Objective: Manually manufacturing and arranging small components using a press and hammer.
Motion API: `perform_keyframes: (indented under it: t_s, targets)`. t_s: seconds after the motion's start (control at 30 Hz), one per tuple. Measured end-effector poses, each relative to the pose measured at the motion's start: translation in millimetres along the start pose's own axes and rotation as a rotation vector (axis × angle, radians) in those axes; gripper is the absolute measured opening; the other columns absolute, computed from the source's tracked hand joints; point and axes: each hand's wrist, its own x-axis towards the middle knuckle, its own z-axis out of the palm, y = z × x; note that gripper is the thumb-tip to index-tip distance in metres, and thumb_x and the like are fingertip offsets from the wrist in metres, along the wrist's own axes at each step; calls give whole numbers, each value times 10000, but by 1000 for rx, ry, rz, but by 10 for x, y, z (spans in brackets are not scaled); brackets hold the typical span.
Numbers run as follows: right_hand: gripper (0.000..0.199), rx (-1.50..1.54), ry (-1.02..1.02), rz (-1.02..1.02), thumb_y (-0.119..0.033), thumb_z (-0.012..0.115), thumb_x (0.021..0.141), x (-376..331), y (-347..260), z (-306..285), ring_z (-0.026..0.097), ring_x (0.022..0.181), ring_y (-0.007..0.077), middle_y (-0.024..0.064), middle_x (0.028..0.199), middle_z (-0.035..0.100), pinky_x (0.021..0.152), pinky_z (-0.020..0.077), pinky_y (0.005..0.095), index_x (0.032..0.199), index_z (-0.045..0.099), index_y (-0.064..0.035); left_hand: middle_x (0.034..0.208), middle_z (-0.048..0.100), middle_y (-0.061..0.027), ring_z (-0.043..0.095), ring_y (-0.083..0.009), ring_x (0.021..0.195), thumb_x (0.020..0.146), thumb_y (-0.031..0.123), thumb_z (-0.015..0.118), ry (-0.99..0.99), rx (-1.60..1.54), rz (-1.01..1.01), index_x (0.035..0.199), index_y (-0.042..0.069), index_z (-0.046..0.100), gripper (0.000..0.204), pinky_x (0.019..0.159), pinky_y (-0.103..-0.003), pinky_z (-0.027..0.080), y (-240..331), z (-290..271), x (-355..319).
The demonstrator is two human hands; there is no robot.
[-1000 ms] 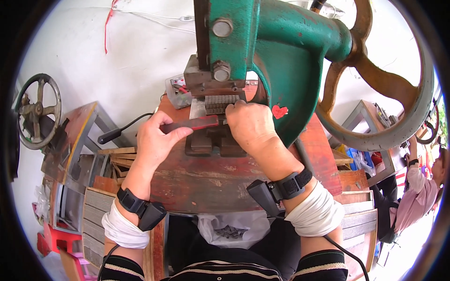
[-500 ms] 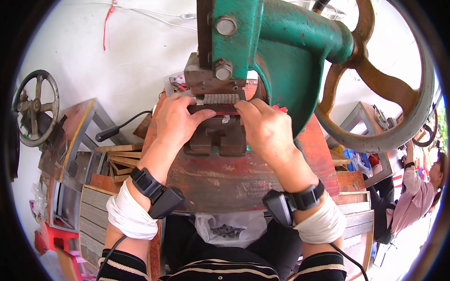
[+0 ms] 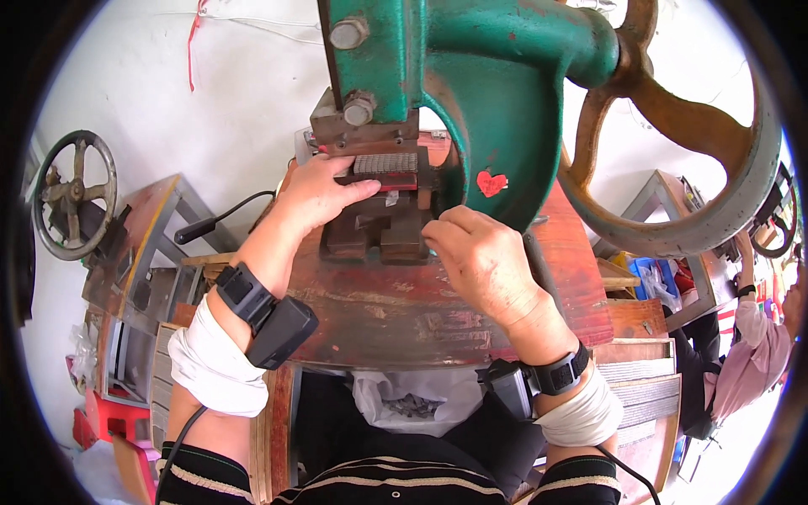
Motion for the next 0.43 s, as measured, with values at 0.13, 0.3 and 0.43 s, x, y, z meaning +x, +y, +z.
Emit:
perform_keyframes:
  t_s: [0.13, 0.3, 0.43]
  targets:
    - [128, 26, -23, 45, -39, 692, 768, -84, 32, -92, 650, 775, 278, 78, 865, 622, 654, 544, 364, 891, 657, -55, 1446, 409, -102, 330, -382, 1340, 818, 606, 629, 320, 158, -45, 1280, 164, 598, 640, 999, -639, 334, 91, 363, -221]
    - [136, 37, -10, 8, -37, 701, 762, -80, -8, -213, 649, 783, 285, 86, 860, 624, 655, 537, 370, 892, 659, -50, 1490, 369, -110, 323, -381, 1342, 818, 664, 575, 79, 150, -64, 1340, 188, 563, 707, 1017, -654, 291, 21, 87, -43]
    - [149, 72, -2, 23, -31, 703, 762, -88, -35, -364, 650, 793, 290, 94, 877, 632, 666, 538, 374, 905, 664, -52, 1411, 491, -126, 426, -371, 1299, 807, 588, 650, 85, 104, -30, 1279, 168, 617, 633, 1050, -416, 385, 65, 61, -44]
